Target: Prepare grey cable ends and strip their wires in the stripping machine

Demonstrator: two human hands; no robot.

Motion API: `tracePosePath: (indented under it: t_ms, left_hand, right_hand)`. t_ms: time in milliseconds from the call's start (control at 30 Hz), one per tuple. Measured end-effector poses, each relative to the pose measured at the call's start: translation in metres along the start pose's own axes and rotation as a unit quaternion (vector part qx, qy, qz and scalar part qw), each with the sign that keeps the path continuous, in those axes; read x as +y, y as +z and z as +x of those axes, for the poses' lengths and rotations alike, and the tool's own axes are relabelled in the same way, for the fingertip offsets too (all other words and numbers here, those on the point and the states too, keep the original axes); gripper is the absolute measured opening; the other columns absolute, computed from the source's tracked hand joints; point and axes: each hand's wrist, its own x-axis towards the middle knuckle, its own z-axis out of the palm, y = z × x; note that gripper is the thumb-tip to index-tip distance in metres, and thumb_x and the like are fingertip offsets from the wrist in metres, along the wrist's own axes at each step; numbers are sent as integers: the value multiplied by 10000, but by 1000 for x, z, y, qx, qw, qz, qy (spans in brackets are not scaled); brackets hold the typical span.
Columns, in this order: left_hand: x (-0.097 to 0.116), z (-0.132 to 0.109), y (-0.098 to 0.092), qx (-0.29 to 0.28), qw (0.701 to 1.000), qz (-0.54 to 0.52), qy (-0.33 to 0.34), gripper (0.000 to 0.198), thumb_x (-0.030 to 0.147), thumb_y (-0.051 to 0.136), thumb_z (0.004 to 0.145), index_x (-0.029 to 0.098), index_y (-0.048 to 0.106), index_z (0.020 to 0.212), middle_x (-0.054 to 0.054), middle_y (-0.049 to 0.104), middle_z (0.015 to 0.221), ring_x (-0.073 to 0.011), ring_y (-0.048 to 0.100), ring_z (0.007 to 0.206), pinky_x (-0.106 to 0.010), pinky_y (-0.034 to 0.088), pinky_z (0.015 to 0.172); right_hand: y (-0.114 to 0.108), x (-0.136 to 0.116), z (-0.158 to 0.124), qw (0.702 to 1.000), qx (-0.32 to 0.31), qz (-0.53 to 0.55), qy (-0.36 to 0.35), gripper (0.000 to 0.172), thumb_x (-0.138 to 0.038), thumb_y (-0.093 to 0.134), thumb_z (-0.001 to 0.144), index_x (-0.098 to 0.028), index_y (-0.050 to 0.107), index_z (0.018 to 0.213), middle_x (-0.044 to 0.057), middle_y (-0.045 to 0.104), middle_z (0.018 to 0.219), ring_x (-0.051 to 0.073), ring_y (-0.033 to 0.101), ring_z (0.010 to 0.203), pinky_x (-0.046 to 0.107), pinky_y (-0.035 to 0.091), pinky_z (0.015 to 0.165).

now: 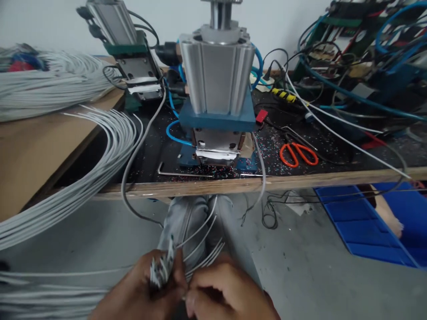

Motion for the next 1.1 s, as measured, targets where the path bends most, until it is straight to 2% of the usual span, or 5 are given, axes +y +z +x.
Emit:
tracePosePath:
  t_ms: [67, 167, 267, 700, 1100]
  left_hand:
    - [0, 2, 6, 31, 999, -35, 8, 144, 203, 685, 749, 193, 630, 617, 41, 590, 529, -122, 523, 502, -204, 409, 516]
    - [-1, 4, 16, 88, 989, -118, 2, 253, 338, 676, 870, 203, 625, 663, 17, 633, 482, -157, 595, 451, -233, 453, 505]
    - [-6, 1, 21, 84, 983, -164, -16, 287, 386, 704, 888, 194, 646, 683, 4, 641, 450, -155, 584, 403, -234, 440, 467]
    - [-21, -7, 16, 89, 987, -136, -2, 367, 540, 711, 900, 189, 702, 791, 8, 653, 502, -161, 624, 456, -246, 434, 518]
    - [-1, -5, 19, 70, 989, -131, -6, 305, 513, 723, 874, 211, 695, 837, 8, 658, 527, -187, 628, 484, -258, 453, 520]
  right_hand:
    - [12, 5, 5, 992, 84, 91, -25, 312, -501, 641, 952, -240, 751, 820, 12, 661, 765, 151, 640, 700, 246, 481, 624]
    - [44, 6, 15, 961, 74, 262, -48, 518, -607, 519, 998, -196, 605, 694, -68, 402, 497, 78, 376, 439, 210, 337, 464]
    - [64, 0, 20, 941, 109, 321, -14, 579, -675, 552, 955, -189, 550, 639, -86, 312, 484, 59, 241, 435, 209, 207, 429]
    - [59, -5, 17, 936, 98, 336, -23, 528, -617, 593, 964, -194, 555, 649, -85, 337, 491, 62, 255, 464, 244, 227, 489]
    - [49, -11, 19, 934, 89, 346, 4, 586, -702, 661, 878, -194, 537, 613, -82, 352, 478, 51, 268, 445, 233, 170, 452]
